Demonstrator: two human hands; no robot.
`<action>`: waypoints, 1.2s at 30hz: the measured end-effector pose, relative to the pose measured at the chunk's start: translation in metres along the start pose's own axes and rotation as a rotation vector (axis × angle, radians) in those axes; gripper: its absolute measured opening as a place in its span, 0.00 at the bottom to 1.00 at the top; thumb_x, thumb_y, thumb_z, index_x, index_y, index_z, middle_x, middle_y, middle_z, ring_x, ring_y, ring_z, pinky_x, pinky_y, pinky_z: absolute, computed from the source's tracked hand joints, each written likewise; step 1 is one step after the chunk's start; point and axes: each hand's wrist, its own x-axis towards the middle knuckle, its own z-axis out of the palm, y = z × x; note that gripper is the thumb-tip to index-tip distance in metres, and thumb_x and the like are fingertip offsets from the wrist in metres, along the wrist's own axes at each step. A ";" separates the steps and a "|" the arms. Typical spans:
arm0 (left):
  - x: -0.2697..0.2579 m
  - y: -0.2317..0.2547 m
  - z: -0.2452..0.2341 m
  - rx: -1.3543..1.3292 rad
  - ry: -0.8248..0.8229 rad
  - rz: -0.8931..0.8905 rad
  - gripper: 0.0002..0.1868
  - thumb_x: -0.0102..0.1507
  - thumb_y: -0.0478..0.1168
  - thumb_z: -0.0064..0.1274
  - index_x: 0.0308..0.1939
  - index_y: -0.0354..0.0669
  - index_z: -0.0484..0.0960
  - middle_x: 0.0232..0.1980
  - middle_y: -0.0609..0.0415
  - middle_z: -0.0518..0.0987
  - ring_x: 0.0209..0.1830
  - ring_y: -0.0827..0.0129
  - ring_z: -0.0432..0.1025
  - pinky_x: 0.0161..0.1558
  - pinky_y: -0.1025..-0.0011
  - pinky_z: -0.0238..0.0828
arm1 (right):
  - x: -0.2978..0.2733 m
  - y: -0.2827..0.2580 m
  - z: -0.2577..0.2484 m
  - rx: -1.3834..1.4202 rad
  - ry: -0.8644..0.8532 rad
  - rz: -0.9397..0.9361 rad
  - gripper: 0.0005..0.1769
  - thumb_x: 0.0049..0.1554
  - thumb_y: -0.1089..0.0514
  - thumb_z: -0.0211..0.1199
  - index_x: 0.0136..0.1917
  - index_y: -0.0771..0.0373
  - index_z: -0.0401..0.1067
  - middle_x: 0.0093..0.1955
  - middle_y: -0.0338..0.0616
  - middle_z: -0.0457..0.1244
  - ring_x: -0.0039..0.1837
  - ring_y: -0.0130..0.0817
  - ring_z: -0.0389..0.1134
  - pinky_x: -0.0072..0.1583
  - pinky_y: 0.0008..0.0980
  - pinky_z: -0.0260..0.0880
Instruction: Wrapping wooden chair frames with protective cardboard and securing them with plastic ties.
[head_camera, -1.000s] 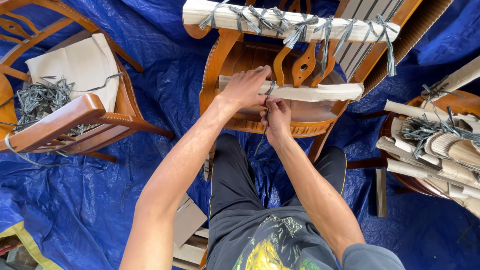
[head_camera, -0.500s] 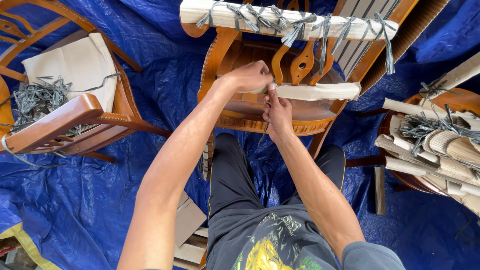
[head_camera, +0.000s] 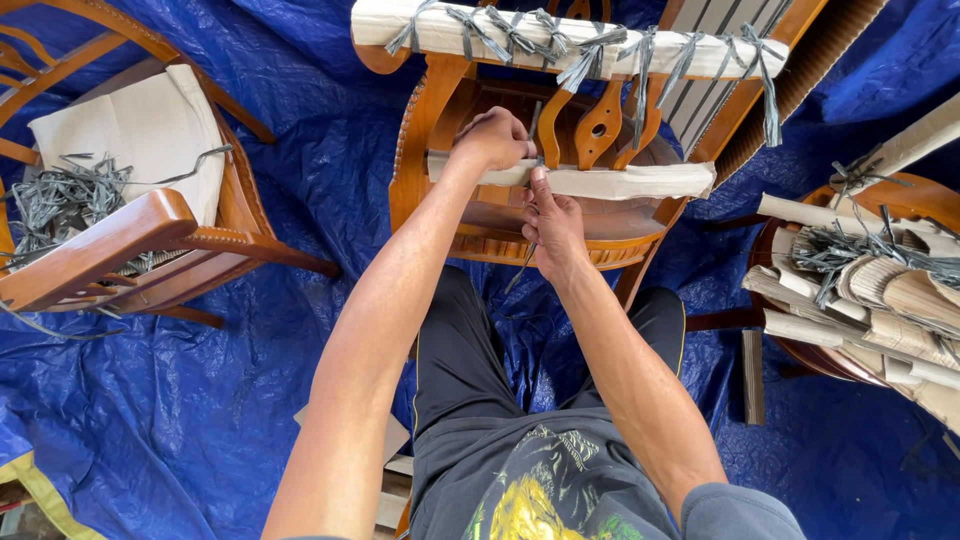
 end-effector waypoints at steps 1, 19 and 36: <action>0.000 -0.002 0.004 -0.034 0.103 0.014 0.10 0.58 0.50 0.62 0.38 0.54 0.89 0.45 0.58 0.86 0.47 0.66 0.80 0.54 0.63 0.73 | 0.000 0.000 0.000 0.001 0.008 0.000 0.20 0.57 0.39 0.68 0.42 0.55 0.70 0.37 0.30 0.62 0.34 0.17 0.54 0.32 0.21 0.49; -0.013 -0.015 0.013 -0.636 0.569 0.432 0.12 0.70 0.44 0.53 0.36 0.41 0.75 0.32 0.59 0.83 0.29 0.78 0.78 0.35 0.73 0.75 | -0.011 0.025 -0.004 -0.138 0.029 -0.092 0.11 0.67 0.58 0.54 0.54 0.66 0.73 0.38 0.36 0.63 0.31 0.19 0.52 0.32 0.22 0.50; -0.127 -0.007 0.011 -0.434 0.514 0.804 0.08 0.64 0.29 0.59 0.47 0.32 0.85 0.39 0.49 0.81 0.32 0.65 0.75 0.34 0.69 0.70 | -0.062 -0.074 0.022 -0.915 0.002 -0.715 0.13 0.68 0.56 0.57 0.46 0.67 0.73 0.32 0.37 0.66 0.35 0.20 0.63 0.38 0.27 0.62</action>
